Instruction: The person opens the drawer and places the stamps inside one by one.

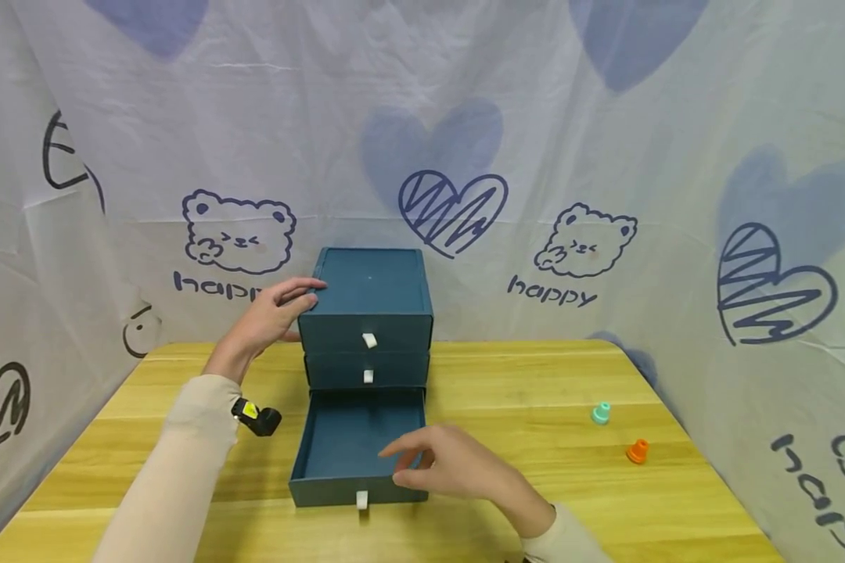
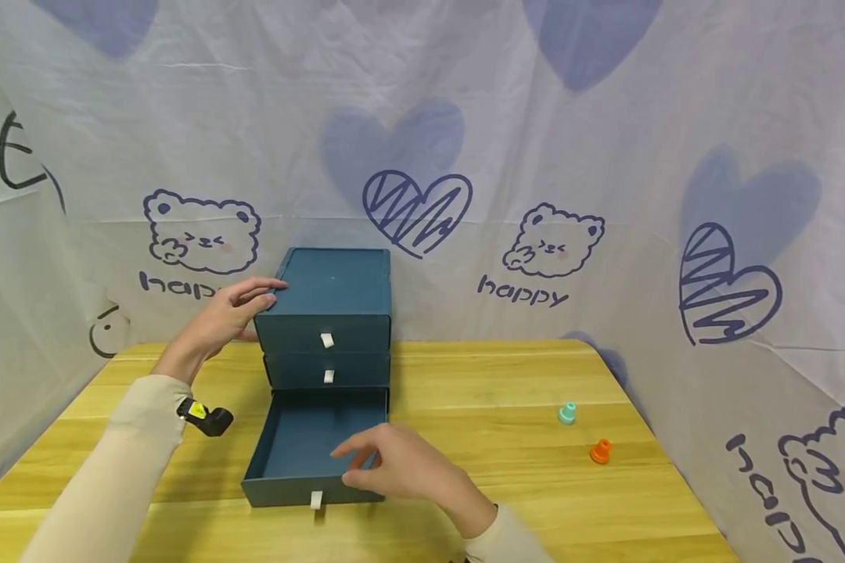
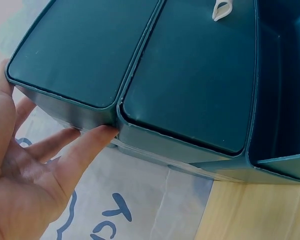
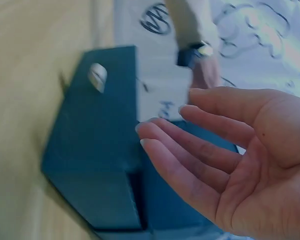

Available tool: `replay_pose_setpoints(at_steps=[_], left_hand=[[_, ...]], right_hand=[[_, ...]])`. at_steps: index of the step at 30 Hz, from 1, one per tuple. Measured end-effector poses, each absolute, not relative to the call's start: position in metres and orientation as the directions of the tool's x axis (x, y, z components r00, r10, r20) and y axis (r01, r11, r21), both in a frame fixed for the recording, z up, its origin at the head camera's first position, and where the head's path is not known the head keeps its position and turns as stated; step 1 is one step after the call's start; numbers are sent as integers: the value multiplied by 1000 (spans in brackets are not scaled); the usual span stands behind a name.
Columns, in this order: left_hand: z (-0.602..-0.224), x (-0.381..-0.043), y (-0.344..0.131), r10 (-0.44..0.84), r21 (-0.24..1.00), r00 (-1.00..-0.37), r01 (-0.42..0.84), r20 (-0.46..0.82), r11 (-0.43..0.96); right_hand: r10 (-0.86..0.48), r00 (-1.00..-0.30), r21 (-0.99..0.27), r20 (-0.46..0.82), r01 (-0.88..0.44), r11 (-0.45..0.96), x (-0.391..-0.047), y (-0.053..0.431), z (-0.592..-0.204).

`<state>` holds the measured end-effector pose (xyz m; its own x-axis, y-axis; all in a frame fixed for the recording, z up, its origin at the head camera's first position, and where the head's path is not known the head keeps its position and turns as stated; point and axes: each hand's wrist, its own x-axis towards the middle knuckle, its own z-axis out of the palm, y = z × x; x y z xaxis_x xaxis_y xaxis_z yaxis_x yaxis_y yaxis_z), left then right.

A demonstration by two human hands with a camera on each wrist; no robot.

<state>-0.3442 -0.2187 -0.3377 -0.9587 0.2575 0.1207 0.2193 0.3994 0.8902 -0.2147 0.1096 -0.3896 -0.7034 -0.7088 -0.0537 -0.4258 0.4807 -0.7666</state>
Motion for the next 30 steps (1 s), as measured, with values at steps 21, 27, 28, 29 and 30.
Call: replay_pose_setpoints(at_steps=[21,27,28,29,30], left_hand=[[-337,-343,-222,266,905,-960,188,88,381],[-337,-344,-221,266,903,-960,192,91,384],[-337,-344,-221,265,903,-960,194,93,384],[-337,-344,-221,266,902,-959,195,94,384],[-337,-345,-221,267,902,-959,197,96,384]], right_hand=[[-560,-827,-648,49,-453,612,-243,199,-354],[-523,-849,-637,77,-445,629,-245,221,-352],[-513,-855,-628,83,-444,639,-246,224,-352],[-504,-859,-620,91,-445,646,-247,227,-351],[-494,-864,-613,99,-444,654,-248,230,-351]])
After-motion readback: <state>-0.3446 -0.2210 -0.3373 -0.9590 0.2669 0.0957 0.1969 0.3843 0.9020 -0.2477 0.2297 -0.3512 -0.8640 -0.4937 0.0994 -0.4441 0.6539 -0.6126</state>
